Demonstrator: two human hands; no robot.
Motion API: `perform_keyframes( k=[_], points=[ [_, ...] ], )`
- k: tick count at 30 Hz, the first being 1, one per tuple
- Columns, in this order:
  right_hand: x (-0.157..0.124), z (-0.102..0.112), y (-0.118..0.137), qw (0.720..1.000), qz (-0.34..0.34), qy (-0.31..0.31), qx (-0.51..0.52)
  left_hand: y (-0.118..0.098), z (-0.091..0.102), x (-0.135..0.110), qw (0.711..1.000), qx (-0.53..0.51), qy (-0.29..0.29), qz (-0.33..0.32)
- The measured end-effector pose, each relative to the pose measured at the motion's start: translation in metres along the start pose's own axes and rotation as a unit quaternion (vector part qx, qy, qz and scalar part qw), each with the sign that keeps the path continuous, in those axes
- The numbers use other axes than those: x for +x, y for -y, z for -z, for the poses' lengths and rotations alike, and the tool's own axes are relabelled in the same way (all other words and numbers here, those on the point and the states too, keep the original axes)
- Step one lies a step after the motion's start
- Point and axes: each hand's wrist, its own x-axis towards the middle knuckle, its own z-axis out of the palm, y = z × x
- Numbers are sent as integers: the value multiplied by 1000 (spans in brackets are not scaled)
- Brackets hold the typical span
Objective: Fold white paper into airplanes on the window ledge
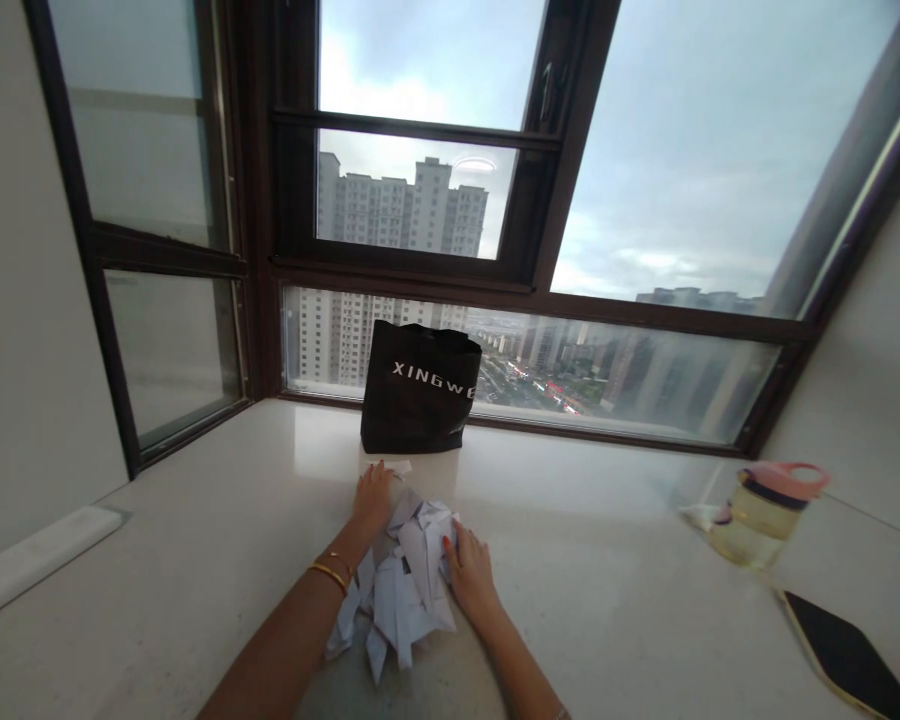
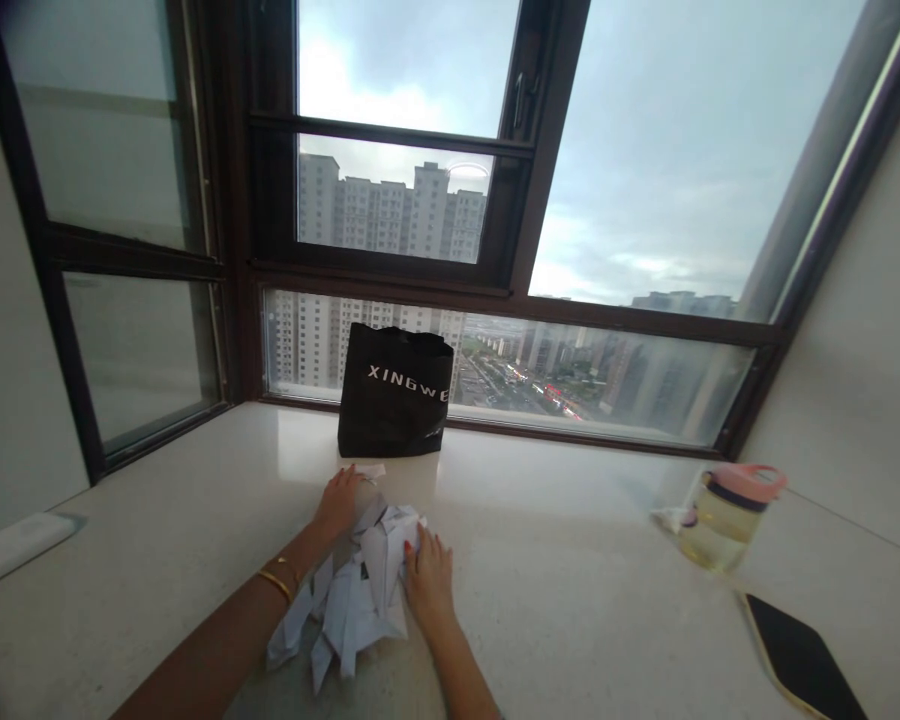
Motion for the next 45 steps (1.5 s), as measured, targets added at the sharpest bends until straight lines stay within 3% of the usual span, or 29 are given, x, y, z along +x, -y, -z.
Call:
perform_keyframes(
  k=[8, 15, 19, 27, 31, 34, 36, 39, 42, 45],
  points=[
    [-3, -2, 4, 999, -1, -8, -31, 1, -2, 22, 997, 66, -4, -34],
    [-5, 2, 9, 1000, -6, -5, -25, -13, 6, 18, 993, 103, 27, -41],
    [-5, 4, 10, 1000, -16, -1, -18, -17, 18, 2, 992, 118, 41, -32],
    [-2, -3, 11, 999, -30, -4, 9, -11, 47, -63, 989, 118, 84, 11],
    [4, 11, 15, 992, -32, -92, 80, -20, 63, -77, 991, 106, 60, 52],
    [5, 29, 26, 970, 3, -142, 196, -34, 68, -79, 995, 54, -32, 76],
    [3, 36, 37, 948, 23, -98, 303, -44, 65, -81, 997, -3, -73, 37],
    [-2, 33, 52, 893, -3, -5, 449, -53, 52, -87, 991, -75, -50, -94],
    [-1, 24, 54, 844, -63, 11, 533, -51, 39, -92, 966, -131, -4, -222],
    [4, 22, 46, 811, -125, 2, 571, -41, 33, -94, 949, -195, -14, -247]
  ],
)
